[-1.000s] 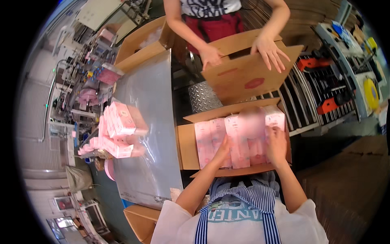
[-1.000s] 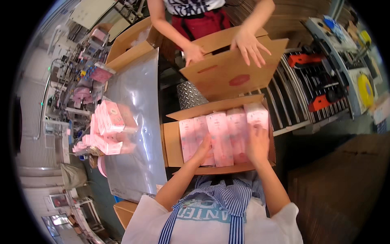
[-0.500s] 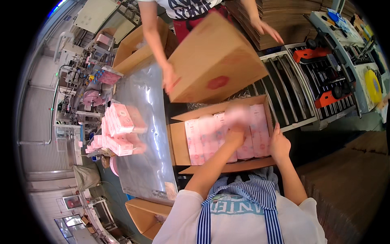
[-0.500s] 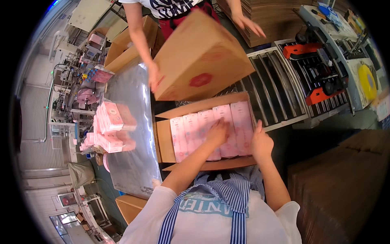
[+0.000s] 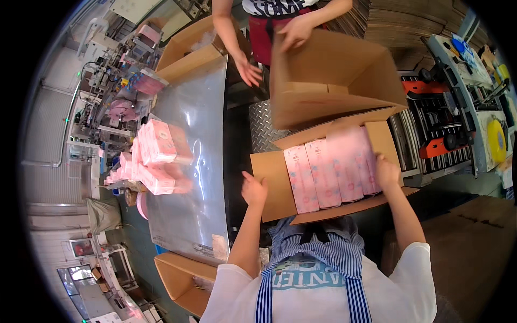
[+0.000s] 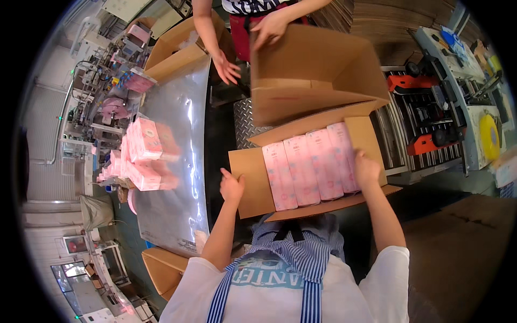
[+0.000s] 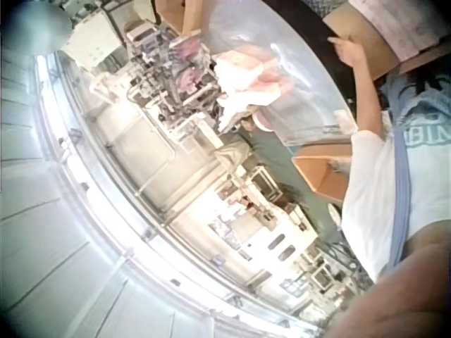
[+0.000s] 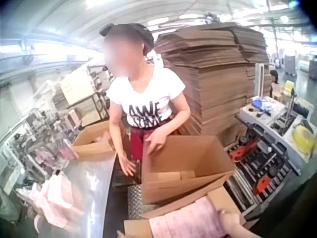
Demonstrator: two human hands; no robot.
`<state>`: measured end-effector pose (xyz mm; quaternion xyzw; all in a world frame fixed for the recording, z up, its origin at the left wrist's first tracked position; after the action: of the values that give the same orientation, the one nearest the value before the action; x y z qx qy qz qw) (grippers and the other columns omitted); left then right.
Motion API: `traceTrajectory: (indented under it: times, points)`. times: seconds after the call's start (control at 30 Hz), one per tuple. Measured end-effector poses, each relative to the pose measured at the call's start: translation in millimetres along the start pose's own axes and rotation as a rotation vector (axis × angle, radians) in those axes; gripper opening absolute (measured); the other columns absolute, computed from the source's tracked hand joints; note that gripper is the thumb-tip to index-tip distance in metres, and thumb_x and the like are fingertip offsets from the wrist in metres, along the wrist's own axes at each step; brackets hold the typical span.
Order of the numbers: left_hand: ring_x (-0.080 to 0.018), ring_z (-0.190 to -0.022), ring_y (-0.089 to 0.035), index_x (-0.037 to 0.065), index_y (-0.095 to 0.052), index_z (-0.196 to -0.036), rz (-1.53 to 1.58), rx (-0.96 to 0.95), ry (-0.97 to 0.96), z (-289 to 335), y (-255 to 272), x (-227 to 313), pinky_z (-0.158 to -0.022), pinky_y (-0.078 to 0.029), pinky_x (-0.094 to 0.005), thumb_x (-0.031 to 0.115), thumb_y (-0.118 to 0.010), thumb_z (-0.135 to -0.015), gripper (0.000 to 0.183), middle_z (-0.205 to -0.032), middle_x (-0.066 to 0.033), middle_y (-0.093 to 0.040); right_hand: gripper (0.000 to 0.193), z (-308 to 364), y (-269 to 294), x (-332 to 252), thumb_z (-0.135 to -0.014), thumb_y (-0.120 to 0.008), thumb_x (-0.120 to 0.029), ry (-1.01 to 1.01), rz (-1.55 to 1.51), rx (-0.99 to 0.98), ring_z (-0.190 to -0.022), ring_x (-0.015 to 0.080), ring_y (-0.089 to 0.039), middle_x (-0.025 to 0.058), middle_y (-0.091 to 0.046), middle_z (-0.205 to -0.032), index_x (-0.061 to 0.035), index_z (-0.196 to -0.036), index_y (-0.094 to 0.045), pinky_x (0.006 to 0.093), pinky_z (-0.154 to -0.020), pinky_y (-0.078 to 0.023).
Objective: The person packs packaged paper goods into cardboard boxes by hand, folds the box flaps closed, moves the boxes onto a roller conveyor, and unfolds flat cardboard into boxes to pack more items.
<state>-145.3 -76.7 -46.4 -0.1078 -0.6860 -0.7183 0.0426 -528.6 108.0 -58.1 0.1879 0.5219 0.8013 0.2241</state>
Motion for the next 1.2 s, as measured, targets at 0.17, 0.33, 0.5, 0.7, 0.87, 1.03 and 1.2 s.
traceTrajectory:
  times: [0.17,0.33,0.5,0.7,0.87,1.03,1.2]
  points:
    - [-0.0403,-0.114,-0.047,-0.004,-0.039,-0.127,0.540,0.000,-0.307,50,-12,59,-0.096,-0.038,-0.0432,0.012,-0.052,-0.084,0.048,-0.123,-0.0312,-0.046,0.053,17,13,-5,-0.083,-0.055,-0.038,0.301,-0.197,-0.439,-0.113,0.0335,-0.050,0.0246,-0.050,-0.121,-0.0012,-0.121,-0.048,0.0439,-0.092,-0.042]
    - [-0.0413,-0.121,-0.038,-0.004,-0.050,-0.119,0.288,-0.269,-0.666,48,-59,98,-0.097,-0.037,-0.0468,0.027,-0.053,-0.086,0.045,-0.132,-0.0233,-0.040,0.055,51,39,-4,-0.073,-0.067,-0.042,0.838,-0.231,-0.368,-0.107,0.0362,-0.052,0.0208,-0.057,-0.113,-0.0056,-0.113,-0.057,0.0413,-0.088,-0.044]
    - [-0.0387,-0.117,-0.042,0.006,-0.061,-0.111,0.310,-0.715,-0.639,-6,-74,76,-0.098,-0.036,-0.0459,0.035,-0.057,-0.083,0.040,-0.132,-0.0135,-0.044,0.033,-12,26,-29,-0.067,-0.072,-0.039,0.325,-0.200,-0.141,-0.088,0.0300,-0.060,0.0108,-0.065,-0.087,-0.0103,-0.083,-0.065,0.0380,-0.084,-0.042]
    - [-0.0370,-0.118,-0.045,-0.005,-0.041,-0.127,0.386,-0.205,-0.311,25,-79,35,-0.099,-0.036,-0.0403,0.038,-0.070,-0.075,0.073,-0.127,-0.0274,-0.044,0.020,-58,38,-43,-0.074,-0.064,-0.021,0.259,0.150,0.514,-0.099,0.0254,-0.054,0.0086,-0.062,-0.097,-0.0078,-0.089,-0.061,0.0411,-0.090,-0.039]
    - [-0.0289,-0.109,-0.052,-0.007,-0.043,-0.122,1.006,-0.538,0.100,51,-133,25,-0.093,-0.040,-0.0355,0.035,-0.069,-0.079,0.065,-0.118,-0.0221,-0.053,0.036,-69,103,-25,-0.076,-0.062,-0.018,0.186,-0.159,0.827,-0.110,0.0293,-0.048,0.0105,-0.055,-0.110,-0.0047,-0.108,-0.055,0.0451,-0.102,-0.031]
    - [-0.0264,-0.102,-0.055,-0.005,-0.042,-0.122,1.049,-0.480,0.088,51,-127,23,-0.088,-0.043,-0.0341,0.037,-0.069,-0.080,0.065,-0.112,-0.0176,-0.057,0.046,-8,13,-18,-0.074,-0.065,-0.023,0.186,-0.270,0.867,-0.117,0.0254,-0.044,0.0114,-0.049,-0.117,-0.0076,-0.114,-0.049,0.0463,-0.102,-0.030]
    - [-0.0216,-0.102,-0.054,-0.001,-0.045,-0.122,1.264,-0.607,0.377,58,-126,32,-0.088,-0.043,-0.0334,0.027,-0.057,-0.090,0.044,-0.115,-0.0107,-0.055,0.037,-38,-45,41,-0.088,-0.049,-0.031,-0.724,-0.598,0.452,-0.106,0.0317,-0.052,0.0144,-0.055,-0.113,-0.0094,-0.119,-0.051,0.0470,-0.091,-0.040]
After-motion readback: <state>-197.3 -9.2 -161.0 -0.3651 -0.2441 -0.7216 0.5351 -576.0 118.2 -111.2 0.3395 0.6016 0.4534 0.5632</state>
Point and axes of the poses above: each hand's wrist, its own z-axis away from the middle knuckle, its own y-axis out of the back of the hand, x = y × z, the point moved 3 cm from there along -z, towards the middle knuckle
